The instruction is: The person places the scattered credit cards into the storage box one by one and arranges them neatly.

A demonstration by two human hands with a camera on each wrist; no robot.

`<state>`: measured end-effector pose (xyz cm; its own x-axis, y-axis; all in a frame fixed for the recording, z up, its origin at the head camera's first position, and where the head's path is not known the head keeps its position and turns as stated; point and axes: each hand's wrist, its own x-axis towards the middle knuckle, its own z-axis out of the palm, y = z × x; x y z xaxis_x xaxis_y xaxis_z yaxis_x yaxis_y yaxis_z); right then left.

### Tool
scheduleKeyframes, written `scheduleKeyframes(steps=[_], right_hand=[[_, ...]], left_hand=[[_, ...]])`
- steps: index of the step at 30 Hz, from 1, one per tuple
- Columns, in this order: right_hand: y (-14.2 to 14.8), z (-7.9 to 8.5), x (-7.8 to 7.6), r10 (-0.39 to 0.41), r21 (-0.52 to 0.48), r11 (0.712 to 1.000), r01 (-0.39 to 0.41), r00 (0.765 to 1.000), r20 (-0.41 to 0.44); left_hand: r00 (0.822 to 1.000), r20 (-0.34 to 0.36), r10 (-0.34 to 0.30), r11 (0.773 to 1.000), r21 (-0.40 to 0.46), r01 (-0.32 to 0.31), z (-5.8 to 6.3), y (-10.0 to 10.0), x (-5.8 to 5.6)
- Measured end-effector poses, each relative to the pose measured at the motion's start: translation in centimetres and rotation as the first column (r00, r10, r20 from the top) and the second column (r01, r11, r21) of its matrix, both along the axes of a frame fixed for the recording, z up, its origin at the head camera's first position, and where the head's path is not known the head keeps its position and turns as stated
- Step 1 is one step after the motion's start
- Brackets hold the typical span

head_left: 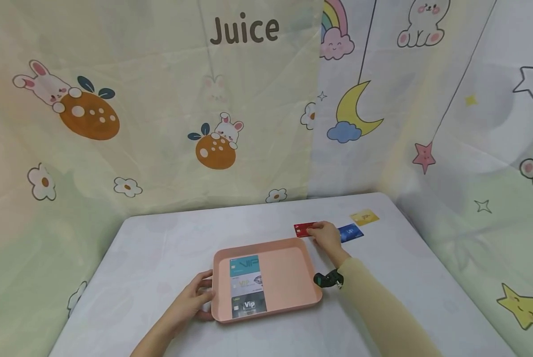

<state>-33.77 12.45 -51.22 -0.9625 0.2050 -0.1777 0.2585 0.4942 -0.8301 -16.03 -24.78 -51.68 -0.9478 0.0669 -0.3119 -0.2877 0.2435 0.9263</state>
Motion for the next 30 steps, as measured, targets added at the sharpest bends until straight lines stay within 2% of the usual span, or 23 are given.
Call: scheduleKeyframes(steps=[6,11,14,19,23,25,30], right_hand=[[-0.1,0.0,-0.4,-0.005,0.098,0.995,0.007,1.0,-0.016],[-0.4,0.0,-0.6,-0.001,0.162,0.987,-0.003,1.0,0.026],[-0.7,-0.1,-0.6,0.016,0.242,0.97,-0.028,0.999,0.051],[-1.5,0.0,-0.5,0.061,0.379,0.921,-0.094,0.993,0.1],[-1.7,0.0,-0.5,0.106,0.433,0.89,-0.146,0.988,0.115],[-1.7,0.0,-0.5,0.113,0.437,0.887,-0.148,0.988,0.106],[-1.9,0.1,-0.6,0.095,0.411,0.903,-0.123,0.992,0.086]], left_hand=[[1.0,0.002,0.006,1.0,-0.006,-0.006,-0.1,0.0,-0.1],[1.0,0.003,0.004,1.0,-0.01,-0.004,-0.1,0.1,-0.1],[1.0,0.001,-0.001,1.0,-0.003,0.001,-0.1,0.1,-0.1],[1.0,0.002,-0.007,1.0,0.009,0.007,-0.3,0.2,0.0],[1.0,0.005,0.0,1.0,0.001,0.0,-0.4,0.3,0.0],[1.0,0.01,0.002,1.0,0.0,-0.002,-0.3,0.3,0.0],[1.0,0.003,0.006,1.0,-0.003,-0.006,-0.1,0.3,-0.1]])
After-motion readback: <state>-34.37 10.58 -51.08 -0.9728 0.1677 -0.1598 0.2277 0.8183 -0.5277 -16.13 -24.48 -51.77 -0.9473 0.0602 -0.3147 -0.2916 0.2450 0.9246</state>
